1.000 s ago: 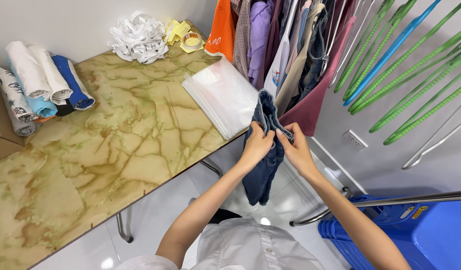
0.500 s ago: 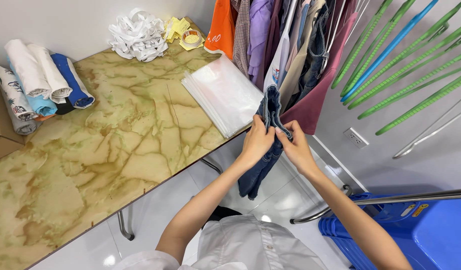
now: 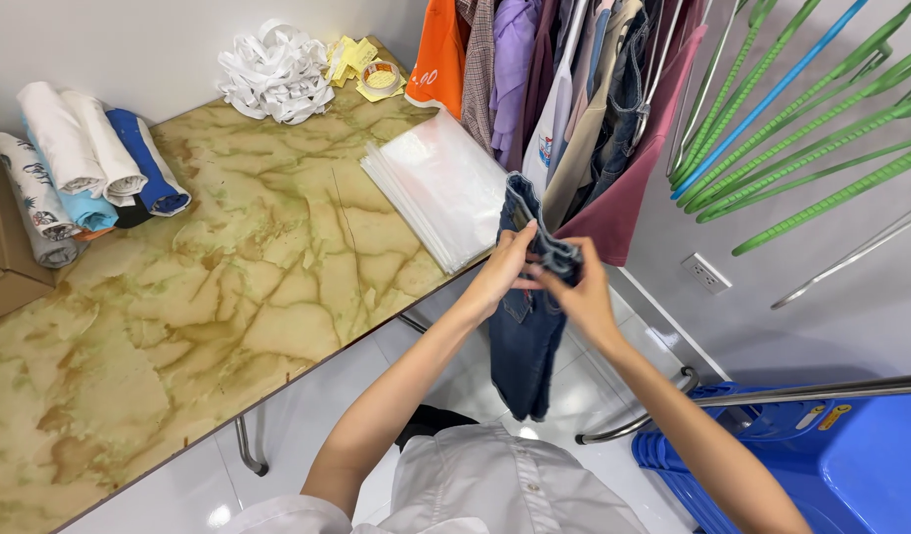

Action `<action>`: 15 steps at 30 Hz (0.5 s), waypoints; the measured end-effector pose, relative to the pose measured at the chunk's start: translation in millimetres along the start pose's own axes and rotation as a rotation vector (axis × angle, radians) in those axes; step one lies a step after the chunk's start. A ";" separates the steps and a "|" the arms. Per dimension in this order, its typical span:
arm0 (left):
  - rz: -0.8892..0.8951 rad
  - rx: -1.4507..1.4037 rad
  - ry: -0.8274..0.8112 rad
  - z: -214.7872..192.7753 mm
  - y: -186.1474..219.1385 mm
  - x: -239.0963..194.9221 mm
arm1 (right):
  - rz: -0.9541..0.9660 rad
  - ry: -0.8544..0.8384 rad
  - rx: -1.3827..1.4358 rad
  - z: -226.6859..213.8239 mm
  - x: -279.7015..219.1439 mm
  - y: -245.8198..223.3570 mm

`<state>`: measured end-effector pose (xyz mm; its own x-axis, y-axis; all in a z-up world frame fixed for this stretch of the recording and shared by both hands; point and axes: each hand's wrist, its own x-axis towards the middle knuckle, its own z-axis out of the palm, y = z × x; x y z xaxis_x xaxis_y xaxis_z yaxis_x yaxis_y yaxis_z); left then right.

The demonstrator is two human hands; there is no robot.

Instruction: The person folds a white t-shirt and a pair of blue jeans on a marble countertop. They then place the folded white t-shirt into a clear plastic bag and seal it.

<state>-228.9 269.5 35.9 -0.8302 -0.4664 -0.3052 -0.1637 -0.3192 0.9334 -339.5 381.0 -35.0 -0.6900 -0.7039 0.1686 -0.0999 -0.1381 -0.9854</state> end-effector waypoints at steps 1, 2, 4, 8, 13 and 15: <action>0.003 0.000 0.007 -6.1 -15.0 9.9 | -0.002 -0.006 0.003 -8.9 9.3 9.8; 0.087 -0.035 -0.017 -12.5 -29.9 19.7 | 0.024 0.028 -0.019 -17.4 18.6 19.6; 0.171 -0.070 -0.035 -26.2 -60.0 36.0 | 0.052 0.057 -0.038 -29.1 25.1 24.8; 0.426 0.168 0.256 -58.1 -60.1 25.8 | 0.182 -0.065 0.095 -38.5 28.7 7.9; 0.386 0.308 0.054 -99.4 -54.2 6.2 | 0.249 -0.295 0.158 -32.7 28.5 -12.0; 0.286 0.277 0.096 -115.5 -60.2 -0.5 | 0.282 -0.346 0.200 -23.2 31.0 -8.2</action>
<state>-157.0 193.6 -41.9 -0.8116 -0.5834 -0.0304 -0.0819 0.0621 0.9947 -376.7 376.5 -22.3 -0.3882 -0.9187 -0.0726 0.2194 -0.0156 -0.9755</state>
